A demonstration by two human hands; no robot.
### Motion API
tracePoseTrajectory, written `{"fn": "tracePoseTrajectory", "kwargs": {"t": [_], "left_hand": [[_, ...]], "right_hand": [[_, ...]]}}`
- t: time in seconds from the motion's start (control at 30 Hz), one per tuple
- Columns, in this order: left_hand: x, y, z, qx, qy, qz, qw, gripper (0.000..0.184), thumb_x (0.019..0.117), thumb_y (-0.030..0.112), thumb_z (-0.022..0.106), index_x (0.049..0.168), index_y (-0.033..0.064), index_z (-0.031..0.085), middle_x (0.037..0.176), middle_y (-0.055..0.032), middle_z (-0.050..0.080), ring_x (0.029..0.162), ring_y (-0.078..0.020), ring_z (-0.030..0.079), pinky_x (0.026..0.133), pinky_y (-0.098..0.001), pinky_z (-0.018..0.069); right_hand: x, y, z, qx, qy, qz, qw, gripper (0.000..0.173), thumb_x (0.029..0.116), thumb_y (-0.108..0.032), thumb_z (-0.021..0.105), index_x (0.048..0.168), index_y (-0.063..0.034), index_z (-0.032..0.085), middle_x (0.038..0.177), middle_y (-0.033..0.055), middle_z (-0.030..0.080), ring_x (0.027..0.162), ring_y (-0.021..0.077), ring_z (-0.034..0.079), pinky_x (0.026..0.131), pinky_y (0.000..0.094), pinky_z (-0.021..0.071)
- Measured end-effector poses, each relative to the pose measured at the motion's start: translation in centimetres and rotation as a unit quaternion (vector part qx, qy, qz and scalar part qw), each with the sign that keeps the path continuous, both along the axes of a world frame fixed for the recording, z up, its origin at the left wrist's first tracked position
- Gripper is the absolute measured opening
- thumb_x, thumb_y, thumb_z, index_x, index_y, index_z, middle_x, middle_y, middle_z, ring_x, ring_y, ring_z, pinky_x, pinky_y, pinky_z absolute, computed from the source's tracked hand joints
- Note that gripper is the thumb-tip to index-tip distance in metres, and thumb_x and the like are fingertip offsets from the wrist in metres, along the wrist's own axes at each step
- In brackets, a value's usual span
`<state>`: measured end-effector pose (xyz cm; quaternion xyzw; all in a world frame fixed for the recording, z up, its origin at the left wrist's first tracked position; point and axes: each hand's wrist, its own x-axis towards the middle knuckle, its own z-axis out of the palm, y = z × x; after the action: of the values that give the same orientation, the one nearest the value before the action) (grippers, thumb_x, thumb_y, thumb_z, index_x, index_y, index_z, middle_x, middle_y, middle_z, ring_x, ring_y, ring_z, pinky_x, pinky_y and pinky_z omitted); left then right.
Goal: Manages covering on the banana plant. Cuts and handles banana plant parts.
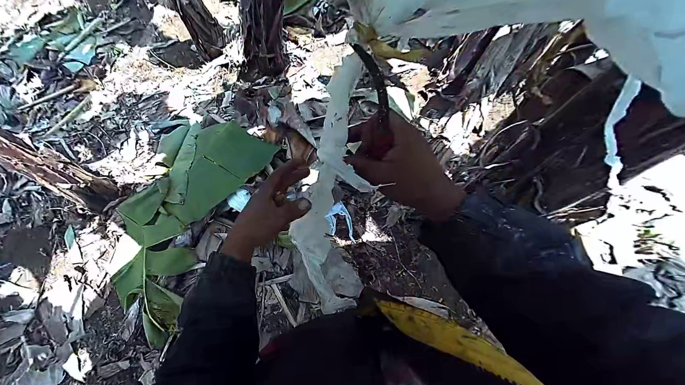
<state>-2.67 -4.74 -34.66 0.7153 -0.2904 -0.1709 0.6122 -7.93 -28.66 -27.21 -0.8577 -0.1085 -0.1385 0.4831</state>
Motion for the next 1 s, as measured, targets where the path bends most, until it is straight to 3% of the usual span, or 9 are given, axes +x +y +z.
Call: {"fn": "tracePoseTrajectory", "kwargs": {"t": [0.1,0.17,0.33,0.43,0.5,0.6,0.7,0.9,1.0], "left_hand": [[-1.8,-5.3,-0.4,0.069,0.008,-0.083,0.994,0.06,0.0861,0.02,0.083,0.138,0.0055,0.057,0.112,-0.0091,0.071,0.091,-0.0149,0.069,0.082,-0.04,0.0597],[-2.8,-7.7,-3.8,0.14,-0.015,-0.115,0.983,0.047,0.0848,0.022,0.086,0.124,0.006,0.067,0.098,-0.0087,0.074,0.087,-0.0169,0.071,0.082,-0.0438,0.0592],[-5.7,-1.8,-18.5,0.212,0.125,0.027,0.969,0.091,0.089,0.029,0.081,0.163,0.0183,0.028,0.149,-0.0186,0.054,0.128,-0.0381,0.06,0.103,-0.0618,0.0504],[-12.0,8.3,-27.6,0.315,0.313,0.187,0.876,0.074,0.0954,0.034,0.073,0.156,0.0065,0.039,0.137,-0.0264,0.06,0.116,-0.041,0.064,0.098,-0.0588,0.0525],[-19.3,14.8,-31.3,0.483,0.336,0.152,0.794,0.053,0.1015,0.031,0.064,0.14,-0.0044,0.056,0.134,-0.0288,0.062,0.124,-0.0417,0.061,0.107,-0.0574,0.0472],[-30.1,19.2,-29.8,0.65,0.352,0.018,0.673,0.052,0.1027,0.035,0.06,0.132,-0.0084,0.061,0.139,-0.0303,0.058,0.137,-0.0437,0.051,0.116,-0.0599,0.0364],[-37.7,19.1,-26.6,0.626,0.429,0.044,0.649,0.046,0.1037,0.028,0.06,0.132,-0.0086,0.061,0.139,-0.0293,0.059,0.135,-0.042,0.053,0.114,-0.0581,0.039],[-48.1,18.1,-29.4,0.537,0.494,0.151,0.667,0.04,0.1049,0.019,0.057,0.134,-0.0094,0.06,0.138,-0.0292,0.06,0.133,-0.0422,0.055,0.114,-0.0572,0.041],[-48.2,16.9,-27.4,0.343,0.571,0.385,0.639,0.043,0.1106,0.021,0.045,0.145,-0.0047,0.05,0.137,-0.0282,0.059,0.123,-0.0385,0.062,0.106,-0.0528,0.0488]], "right_hand": [[-1.6,0.3,0.4,-0.04,0.023,-0.017,0.999,0.032,0.0894,-0.018,0.071,0.114,-0.0045,0.055,0.088,-0.0019,0.06,0.073,0.0013,0.057,0.07,0.0238,0.0521],[-3.0,-0.3,0.5,-0.099,0.023,-0.025,0.995,0.031,0.0911,-0.016,0.074,0.115,-0.0023,0.06,0.09,0.0058,0.064,0.076,0.0121,0.06,0.072,0.036,0.0531],[-8.5,-4.7,-2.4,-0.254,-0.08,0.03,0.963,0.009,0.0898,-0.005,0.07,0.093,0.0025,0.066,0.134,0.0206,0.061,0.102,0.0321,0.067,0.083,0.0507,0.0583],[-12.8,-7.4,-5.5,-0.222,-0.052,0.03,0.973,0.011,0.087,-0.006,0.067,0.093,0.0039,0.068,0.131,0.0214,0.063,0.104,0.0331,0.067,0.084,0.0503,0.0574],[-16.0,-9.0,-8.1,-0.184,-0.007,0.019,0.983,0.019,0.0914,-0.012,0.065,0.097,0.0047,0.07,0.121,0.0203,0.069,0.106,0.0305,0.068,0.089,0.047,0.0566],[-20.3,-10.9,-12.0,-0.141,0.043,0.019,0.989,0.025,0.095,-0.019,0.063,0.103,0.0026,0.072,0.104,0.0174,0.073,0.092,0.0202,0.071,0.082,0.036,0.0583],[-23.7,-11.4,-14.9,-0.118,0.137,0.041,0.983,0.028,0.0931,-0.022,0.064,0.104,0.002,0.072,0.095,0.0133,0.073,0.079,0.0127,0.067,0.074,0.0304,0.057],[-22.9,-6.4,-18.4,-0.215,0.361,0.141,0.897,0.029,0.0973,-0.02,0.068,0.106,0.0075,0.069,0.087,0.0242,0.068,0.08,0.0369,0.065,0.077,0.0613,0.05],[-20.8,-2.7,-18.6,-0.103,0.331,0.174,0.922,0.024,0.0922,-0.023,0.068,0.103,-0.0016,0.069,0.079,0.0014,0.065,0.067,0.0067,0.057,0.064,0.0293,0.0498]]}}
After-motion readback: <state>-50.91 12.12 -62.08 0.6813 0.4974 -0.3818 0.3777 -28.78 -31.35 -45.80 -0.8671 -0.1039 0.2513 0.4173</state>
